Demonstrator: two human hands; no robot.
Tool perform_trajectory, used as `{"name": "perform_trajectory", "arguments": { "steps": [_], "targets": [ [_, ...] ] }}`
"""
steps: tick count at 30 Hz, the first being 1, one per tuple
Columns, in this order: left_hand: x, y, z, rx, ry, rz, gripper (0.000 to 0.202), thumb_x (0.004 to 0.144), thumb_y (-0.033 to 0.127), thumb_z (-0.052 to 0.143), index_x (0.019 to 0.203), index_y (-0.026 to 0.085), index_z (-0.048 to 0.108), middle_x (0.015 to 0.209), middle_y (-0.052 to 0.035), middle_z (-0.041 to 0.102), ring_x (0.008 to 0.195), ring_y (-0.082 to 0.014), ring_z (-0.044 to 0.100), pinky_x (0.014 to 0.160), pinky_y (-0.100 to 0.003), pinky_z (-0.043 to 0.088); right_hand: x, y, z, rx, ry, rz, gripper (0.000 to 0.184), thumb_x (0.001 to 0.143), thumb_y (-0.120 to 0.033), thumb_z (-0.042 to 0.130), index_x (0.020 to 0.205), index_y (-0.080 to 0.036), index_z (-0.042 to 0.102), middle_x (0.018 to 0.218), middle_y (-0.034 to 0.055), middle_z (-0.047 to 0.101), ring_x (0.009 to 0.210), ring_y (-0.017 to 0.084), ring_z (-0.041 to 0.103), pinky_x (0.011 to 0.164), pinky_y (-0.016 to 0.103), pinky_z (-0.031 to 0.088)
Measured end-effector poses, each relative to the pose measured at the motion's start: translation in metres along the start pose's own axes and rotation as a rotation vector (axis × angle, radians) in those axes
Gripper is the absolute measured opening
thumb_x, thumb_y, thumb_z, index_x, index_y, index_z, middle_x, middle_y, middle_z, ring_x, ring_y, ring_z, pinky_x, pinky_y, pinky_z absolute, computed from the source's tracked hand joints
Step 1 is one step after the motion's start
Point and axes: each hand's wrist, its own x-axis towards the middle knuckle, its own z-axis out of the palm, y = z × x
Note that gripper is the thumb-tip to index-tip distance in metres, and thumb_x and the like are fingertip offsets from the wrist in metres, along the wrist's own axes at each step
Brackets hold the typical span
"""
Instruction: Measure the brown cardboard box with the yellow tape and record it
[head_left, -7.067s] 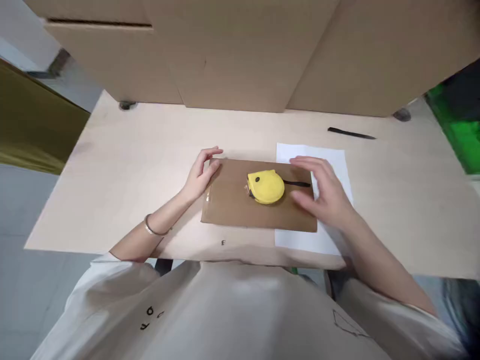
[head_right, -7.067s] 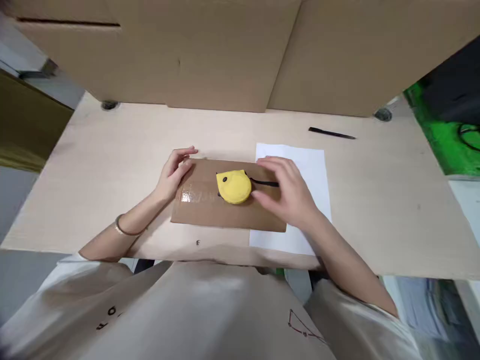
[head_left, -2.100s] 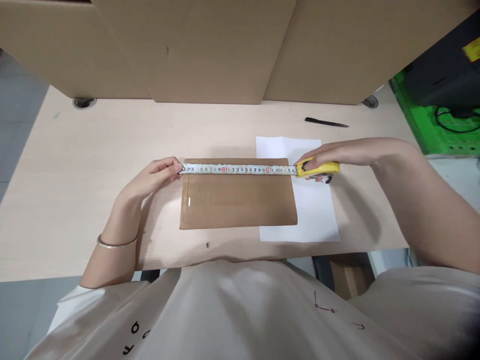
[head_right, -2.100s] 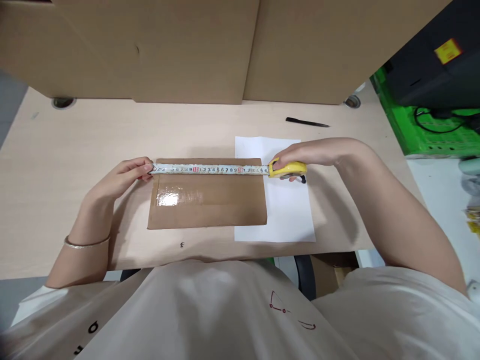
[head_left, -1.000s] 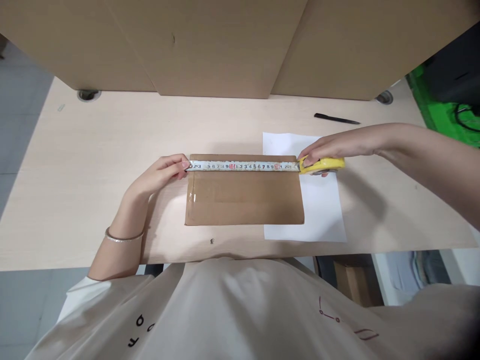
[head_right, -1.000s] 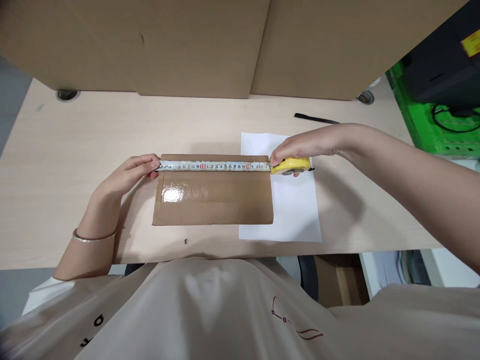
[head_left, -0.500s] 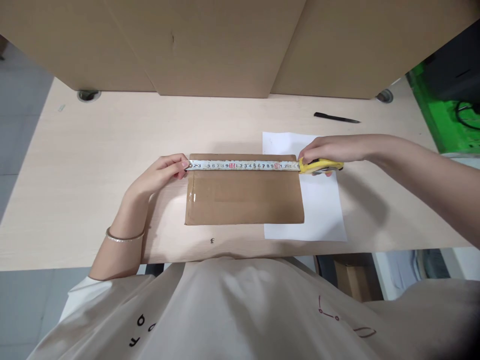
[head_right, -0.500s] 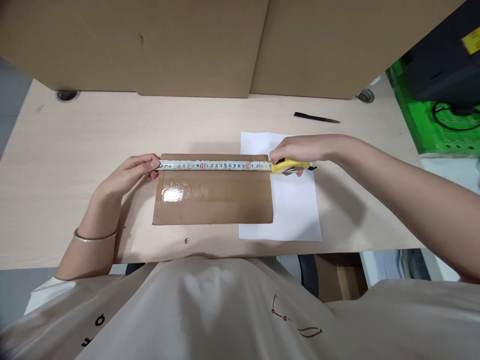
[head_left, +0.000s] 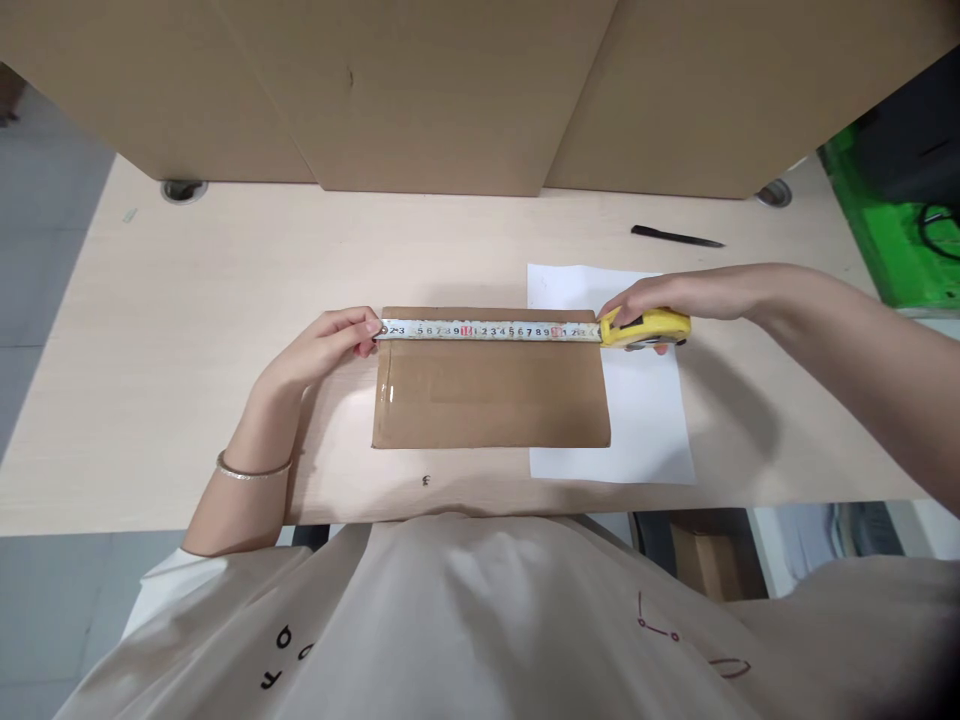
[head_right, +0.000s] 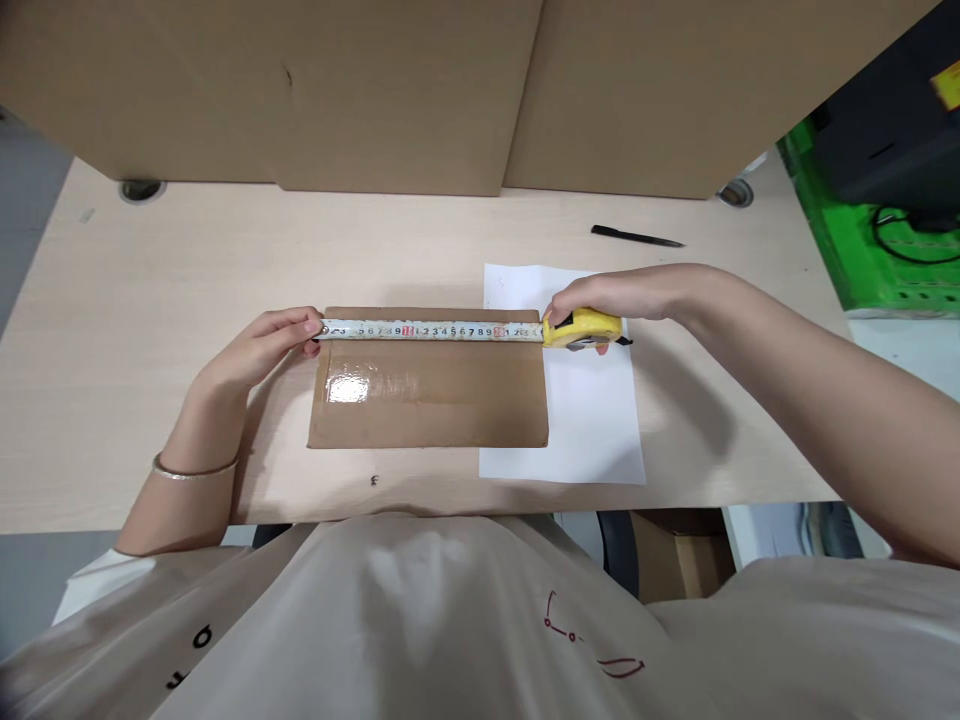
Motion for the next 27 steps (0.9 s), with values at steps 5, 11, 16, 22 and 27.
{"name": "perform_trajectory", "arguments": {
  "steps": [5, 11, 16, 22, 27],
  "targets": [
    [0.0, 0.004, 0.002, 0.002, 0.005, -0.005, 0.036, 0.091, 0.047, 0.062, 0.066, 0.022, 0.056, 0.066, 0.0005, 0.051, 0.068, -0.0154, 0.048, 0.068, -0.028, 0.04, 0.001, -0.003, -0.007, 0.022, -0.148, 0.047, 0.05, 0.093, -0.07, 0.052, 0.087, -0.023, 0.067, 0.086, 0.0069, 0.067, 0.076, 0.021, 0.061, 0.079, 0.036, 0.051],
    [0.001, 0.003, 0.002, 0.014, 0.0, -0.006, 0.037, 0.091, 0.048, 0.062, 0.066, 0.021, 0.057, 0.066, 0.0006, 0.052, 0.067, -0.0142, 0.047, 0.066, -0.027, 0.037, 0.003, -0.01, -0.007, 0.007, -0.17, 0.07, 0.048, 0.094, -0.064, 0.051, 0.086, -0.02, 0.068, 0.087, 0.0074, 0.067, 0.079, 0.019, 0.063, 0.082, 0.036, 0.05],
    [0.001, 0.004, 0.001, 0.019, -0.003, -0.003, 0.038, 0.091, 0.048, 0.062, 0.065, 0.021, 0.055, 0.066, 0.0005, 0.051, 0.067, -0.014, 0.046, 0.064, -0.027, 0.036, 0.005, -0.01, -0.007, -0.02, -0.18, 0.058, 0.05, 0.092, -0.069, 0.054, 0.08, -0.021, 0.066, 0.084, 0.0073, 0.064, 0.081, 0.022, 0.062, 0.083, 0.039, 0.05],
    [-0.001, 0.007, 0.004, 0.016, 0.033, -0.023, 0.034, 0.089, 0.045, 0.062, 0.067, 0.02, 0.056, 0.066, 0.0014, 0.051, 0.065, -0.0135, 0.046, 0.064, -0.027, 0.036, -0.004, -0.019, -0.004, -0.034, -0.126, 0.078, 0.058, 0.087, -0.078, 0.056, 0.071, -0.022, 0.055, 0.079, 0.007, 0.056, 0.077, 0.023, 0.056, 0.08, 0.041, 0.048],
    [-0.003, 0.013, 0.008, -0.001, 0.063, -0.022, 0.034, 0.091, 0.043, 0.061, 0.066, 0.02, 0.054, 0.065, 0.002, 0.051, 0.065, -0.0126, 0.046, 0.067, -0.027, 0.037, -0.008, -0.018, -0.003, 0.023, -0.163, 0.045, 0.062, 0.09, -0.08, 0.053, 0.073, -0.021, 0.055, 0.077, 0.0062, 0.055, 0.07, 0.019, 0.05, 0.072, 0.036, 0.045]
  ]
}}
